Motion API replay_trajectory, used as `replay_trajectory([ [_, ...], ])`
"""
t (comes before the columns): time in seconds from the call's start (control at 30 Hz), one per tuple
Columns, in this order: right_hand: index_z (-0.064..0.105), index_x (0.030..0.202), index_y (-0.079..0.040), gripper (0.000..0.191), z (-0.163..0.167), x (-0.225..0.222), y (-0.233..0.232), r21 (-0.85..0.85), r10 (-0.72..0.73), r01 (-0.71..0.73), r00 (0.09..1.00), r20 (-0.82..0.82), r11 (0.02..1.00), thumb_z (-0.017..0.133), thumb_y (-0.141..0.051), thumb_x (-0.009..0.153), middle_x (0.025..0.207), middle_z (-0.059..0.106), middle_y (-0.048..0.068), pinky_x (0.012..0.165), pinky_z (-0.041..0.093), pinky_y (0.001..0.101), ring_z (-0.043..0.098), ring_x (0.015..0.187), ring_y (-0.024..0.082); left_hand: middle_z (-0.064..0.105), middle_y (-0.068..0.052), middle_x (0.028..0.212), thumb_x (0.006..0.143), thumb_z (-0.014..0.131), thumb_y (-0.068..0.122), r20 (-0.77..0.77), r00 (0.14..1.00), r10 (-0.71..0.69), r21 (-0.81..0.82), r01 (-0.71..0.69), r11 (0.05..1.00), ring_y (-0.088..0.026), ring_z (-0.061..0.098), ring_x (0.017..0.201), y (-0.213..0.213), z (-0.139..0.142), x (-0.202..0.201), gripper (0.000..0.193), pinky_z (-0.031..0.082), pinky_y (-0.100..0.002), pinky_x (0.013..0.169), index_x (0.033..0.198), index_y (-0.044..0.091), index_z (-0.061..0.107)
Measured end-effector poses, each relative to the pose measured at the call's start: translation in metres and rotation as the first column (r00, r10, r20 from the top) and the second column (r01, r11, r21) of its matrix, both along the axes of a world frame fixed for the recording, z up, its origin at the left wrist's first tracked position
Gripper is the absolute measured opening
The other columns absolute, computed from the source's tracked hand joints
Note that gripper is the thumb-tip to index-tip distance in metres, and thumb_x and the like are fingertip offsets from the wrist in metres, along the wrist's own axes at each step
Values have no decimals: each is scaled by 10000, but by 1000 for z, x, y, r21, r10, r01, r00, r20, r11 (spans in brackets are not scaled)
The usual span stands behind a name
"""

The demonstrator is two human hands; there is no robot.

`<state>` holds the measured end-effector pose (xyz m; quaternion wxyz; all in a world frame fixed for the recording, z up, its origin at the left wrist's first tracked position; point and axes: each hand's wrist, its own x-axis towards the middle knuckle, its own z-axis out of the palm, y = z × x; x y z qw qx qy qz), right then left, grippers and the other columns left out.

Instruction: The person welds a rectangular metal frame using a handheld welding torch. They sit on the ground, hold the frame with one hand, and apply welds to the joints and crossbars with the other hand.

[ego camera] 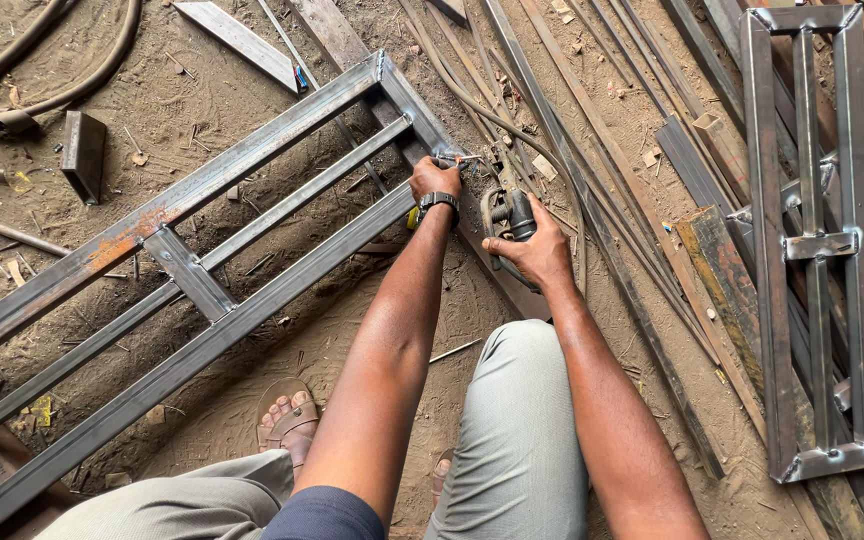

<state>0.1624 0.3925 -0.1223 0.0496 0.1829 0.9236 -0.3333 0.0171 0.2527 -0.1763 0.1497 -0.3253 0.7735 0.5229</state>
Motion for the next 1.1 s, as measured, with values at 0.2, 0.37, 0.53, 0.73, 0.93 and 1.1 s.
replay_trajectory([
  [0.2, 428, 1528, -14, 1217, -2, 0, 2, 19, 9, -9, 1000, -22, 1000, 974, -510, 559, 1322, 654, 226, 966, 558, 398, 682, 1160, 274, 779, -89, 900, 775, 772, 134, -72, 997, -18, -35, 16, 999, -230, 731, 821, -3, -4, 1, 70, 571, -382, 738, 829, 161, 736],
  [0.37, 454, 1508, 4, 1189, 1, 2, 2, 8, 20, -19, 999, -51, 1000, 982, -488, 564, 1351, 650, 229, 1010, 532, 391, 665, 1211, 282, 755, -160, 940, 844, 775, 249, -84, 996, 7, -19, -9, 1000, -317, 736, 875, -4, -1, 5, 140, 565, -430, 752, 865, 127, 710],
  [0.53, 459, 1506, -5, 1195, 7, 1, -1, -12, 1, -2, 999, -32, 1000, 979, -491, 546, 1317, 668, 219, 973, 546, 380, 686, 1171, 277, 775, -116, 933, 756, 780, 176, -56, 998, 0, -41, -3, 999, -278, 741, 862, -2, -6, 1, 92, 573, -408, 765, 836, 161, 736],
  [0.73, 455, 1511, -11, 1196, 7, 1, -1, -41, -8, 7, 1000, -22, 999, 970, -487, 543, 1299, 678, 210, 957, 555, 372, 700, 1141, 260, 782, -93, 943, 772, 764, 152, -28, 1000, 2, -33, -3, 999, -252, 748, 857, -1, -11, 1, 87, 582, -400, 758, 849, 169, 728],
  [0.93, 486, 1496, -14, 1155, 9, 2, -2, -28, 18, -20, 997, -70, 999, 986, -475, 563, 1268, 703, 191, 954, 549, 373, 701, 1131, 252, 786, -93, 922, 748, 799, 186, -56, 998, -8, -78, 3, 997, -268, 750, 846, -2, -7, -1, 105, 581, -400, 755, 834, 173, 741],
  [1.1, 483, 1500, -16, 1148, 12, 2, -4, -35, 34, -38, 996, -88, 999, 973, -481, 571, 1247, 715, 183, 926, 565, 374, 718, 1090, 244, 777, -101, 907, 790, 799, 222, -132, 991, -34, -97, 22, 995, -276, 747, 817, -4, -9, 3, 110, 571, -407, 703, 842, 160, 724],
])
